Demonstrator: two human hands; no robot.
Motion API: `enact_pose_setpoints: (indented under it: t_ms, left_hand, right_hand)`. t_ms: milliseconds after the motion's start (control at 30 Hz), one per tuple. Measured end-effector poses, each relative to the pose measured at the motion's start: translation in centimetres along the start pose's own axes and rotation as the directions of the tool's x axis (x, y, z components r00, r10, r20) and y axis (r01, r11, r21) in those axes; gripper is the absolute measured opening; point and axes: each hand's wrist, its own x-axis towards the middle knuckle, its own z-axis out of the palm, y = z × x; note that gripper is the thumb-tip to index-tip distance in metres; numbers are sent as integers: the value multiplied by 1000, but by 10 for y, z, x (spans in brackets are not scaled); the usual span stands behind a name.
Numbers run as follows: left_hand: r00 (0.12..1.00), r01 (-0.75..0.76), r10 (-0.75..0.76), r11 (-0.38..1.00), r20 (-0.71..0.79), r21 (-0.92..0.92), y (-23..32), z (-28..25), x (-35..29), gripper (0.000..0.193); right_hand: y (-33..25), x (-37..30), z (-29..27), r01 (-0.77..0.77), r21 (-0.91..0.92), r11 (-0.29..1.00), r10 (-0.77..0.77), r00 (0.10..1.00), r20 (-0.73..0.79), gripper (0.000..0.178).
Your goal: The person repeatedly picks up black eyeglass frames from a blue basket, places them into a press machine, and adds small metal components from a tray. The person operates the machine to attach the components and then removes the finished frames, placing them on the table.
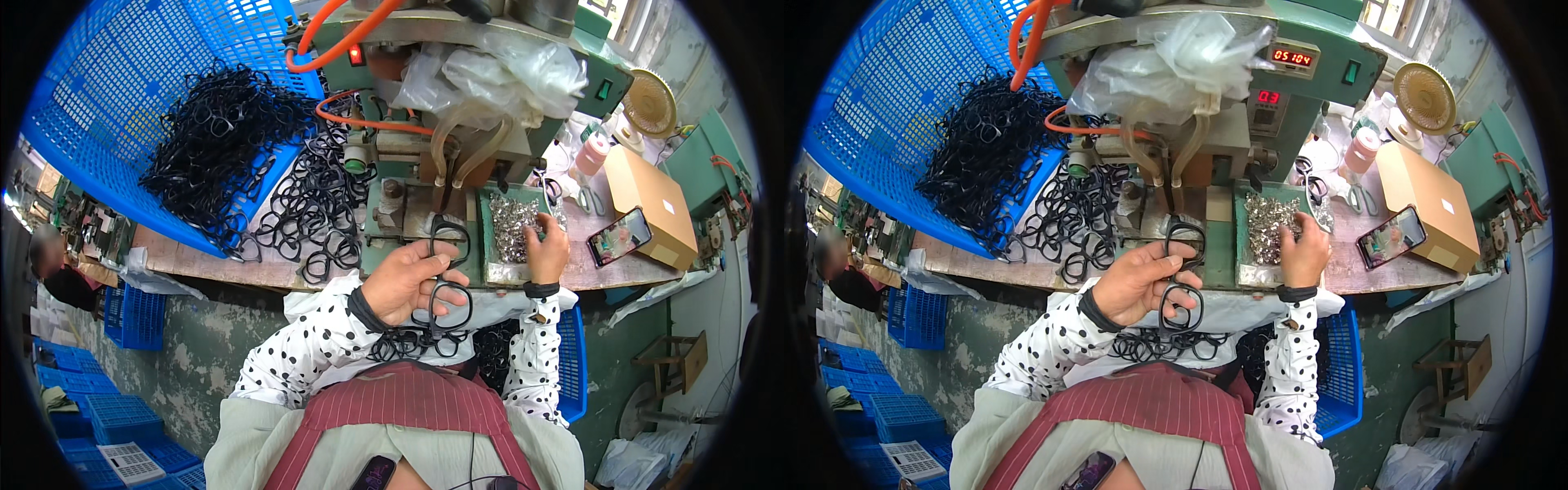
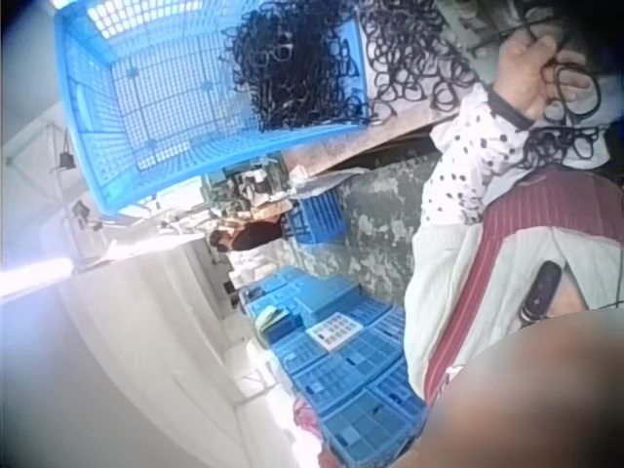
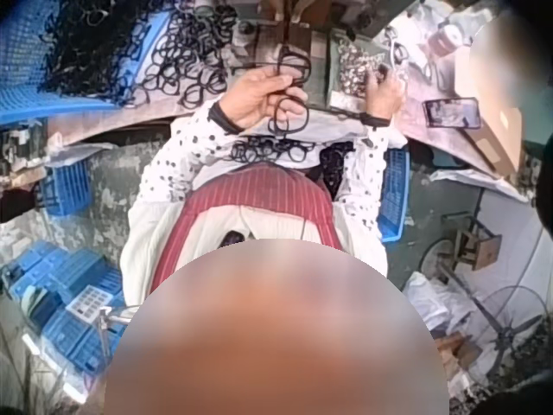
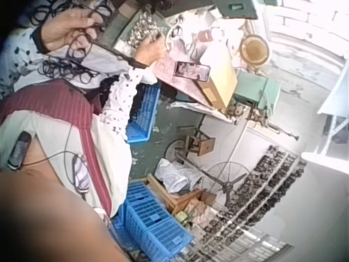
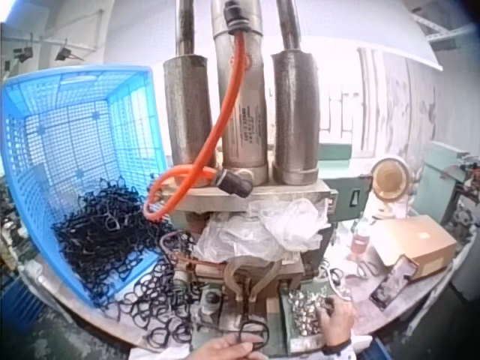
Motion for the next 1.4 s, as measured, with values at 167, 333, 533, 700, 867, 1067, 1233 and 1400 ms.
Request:
enact_pose_setpoints:
  t_ms: [167,333,533,700,867,1067,1233,1400]
  left_hand:
    - [1000,-8,7,999,-14,-40,-2,2,-1,31]
    - [994,-80,80,997,-69,4,-10,4,-3,34]
    - [737,-325,675,370,-11,870,-51,-67,-5,22]
    - [490,274,871,-123,-28,954,-19,-147,0,24]
    - [473,302,867,-328,158,895,-10,-202,13,27]
    - [264,224,920,-349,289,910,13,-171,-4,14]
    - [190,-93,982,37,-18,995,14,-144,-3,13]
    - [130,-300,988,-39,81,953,5,-99,-4,15]
  right_hand:
    - [5,-13,19,121,-93,988,-126,991,-50,19]
    - [0,-10,11,65,124,990,-45,987,-151,7]
    - [1,-10,12,39,224,974,8,979,-204,9]
    - [-1,-11,13,2,231,973,47,978,-204,10]
    - [0,-9,15,39,121,992,-9,972,-237,10]
    - [-6,-6,8,59,204,977,3,957,-291,9]
    - [-27,-7,13,157,246,956,-74,945,-318,11]
    - [-96,-18,-15,137,657,742,-95,991,-99,15]
